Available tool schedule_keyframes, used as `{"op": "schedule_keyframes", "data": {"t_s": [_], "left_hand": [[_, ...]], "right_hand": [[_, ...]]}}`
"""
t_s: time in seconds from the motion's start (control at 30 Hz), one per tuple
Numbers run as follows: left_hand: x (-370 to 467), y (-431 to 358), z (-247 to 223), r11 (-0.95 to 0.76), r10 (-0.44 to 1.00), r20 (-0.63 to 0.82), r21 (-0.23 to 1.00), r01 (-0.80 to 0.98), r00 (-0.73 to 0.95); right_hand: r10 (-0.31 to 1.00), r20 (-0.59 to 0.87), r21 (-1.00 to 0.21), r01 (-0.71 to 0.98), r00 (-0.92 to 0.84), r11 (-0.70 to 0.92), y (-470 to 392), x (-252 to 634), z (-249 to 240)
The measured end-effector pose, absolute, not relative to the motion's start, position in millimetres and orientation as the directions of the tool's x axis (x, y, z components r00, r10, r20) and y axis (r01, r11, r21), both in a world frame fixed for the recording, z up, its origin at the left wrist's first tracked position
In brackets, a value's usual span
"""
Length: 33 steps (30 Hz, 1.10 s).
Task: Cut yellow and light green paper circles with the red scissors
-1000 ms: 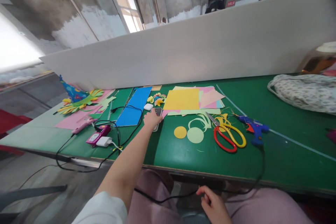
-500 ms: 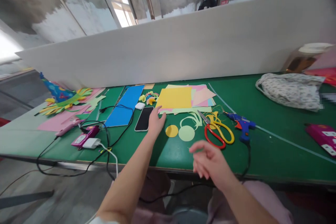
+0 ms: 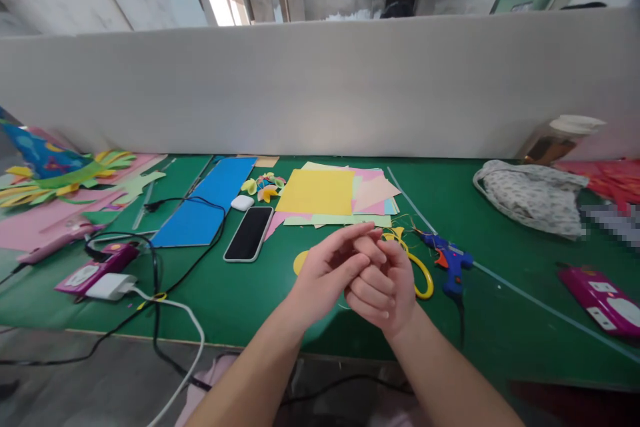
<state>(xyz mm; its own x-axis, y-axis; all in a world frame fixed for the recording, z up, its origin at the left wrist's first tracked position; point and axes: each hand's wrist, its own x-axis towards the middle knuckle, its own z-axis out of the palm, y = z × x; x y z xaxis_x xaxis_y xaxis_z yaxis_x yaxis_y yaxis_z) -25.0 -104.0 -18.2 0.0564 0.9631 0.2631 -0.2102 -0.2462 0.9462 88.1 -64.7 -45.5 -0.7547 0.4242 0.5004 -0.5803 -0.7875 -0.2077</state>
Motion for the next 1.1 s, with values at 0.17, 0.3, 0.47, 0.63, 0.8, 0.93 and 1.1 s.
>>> {"op": "schedule_keyframes", "data": {"t_s": [0.17, 0.3, 0.47, 0.63, 0.8, 0.93, 1.1], "left_hand": [[-28.7, -102.9, -24.1, -0.191, 0.971, 0.219, 0.952, -0.238, 0.095], [-30.8, -105.1, -28.3, -0.2, 0.967, 0.232, 0.946, -0.256, 0.102], [-28.5, -106.0, -31.7, -0.126, 0.986, 0.156, 0.914, -0.386, 0.05], [-26.9, -103.5, -40.4, 0.005, 0.999, -0.019, 0.898, -0.44, -0.028], [-25.3, -103.7, -47.0, 0.029, 0.999, -0.004, 0.877, -0.48, 0.054], [-25.4, -106.2, -46.5, -0.017, 0.985, 0.111, 0.82, -0.573, 0.13], [-29.9, -108.2, -47.2, -0.062, 0.959, 0.189, 0.866, -0.497, 0.21]], "right_hand": [[0.446, 0.438, -0.283, -0.59, -0.781, -0.756, -66.6, 88.5, -49.6], [0.479, 0.291, -0.358, -0.558, -0.828, -0.749, -70.1, 87.3, -54.4], [0.398, 0.313, -0.435, -0.503, -0.862, -0.747, -68.6, 85.8, -52.6], [0.485, 0.232, -0.433, -0.536, -0.843, -0.725, -64.7, 78.4, -55.6], [0.522, 0.25, -0.372, -0.578, -0.816, -0.726, -60.6, 80.3, -55.1], [0.466, 0.305, -0.403, -0.556, -0.83, -0.727, -60.1, 87.8, -50.9], [0.455, 0.329, -0.437, -0.56, -0.828, -0.704, -60.2, 90.0, -52.0]]}}
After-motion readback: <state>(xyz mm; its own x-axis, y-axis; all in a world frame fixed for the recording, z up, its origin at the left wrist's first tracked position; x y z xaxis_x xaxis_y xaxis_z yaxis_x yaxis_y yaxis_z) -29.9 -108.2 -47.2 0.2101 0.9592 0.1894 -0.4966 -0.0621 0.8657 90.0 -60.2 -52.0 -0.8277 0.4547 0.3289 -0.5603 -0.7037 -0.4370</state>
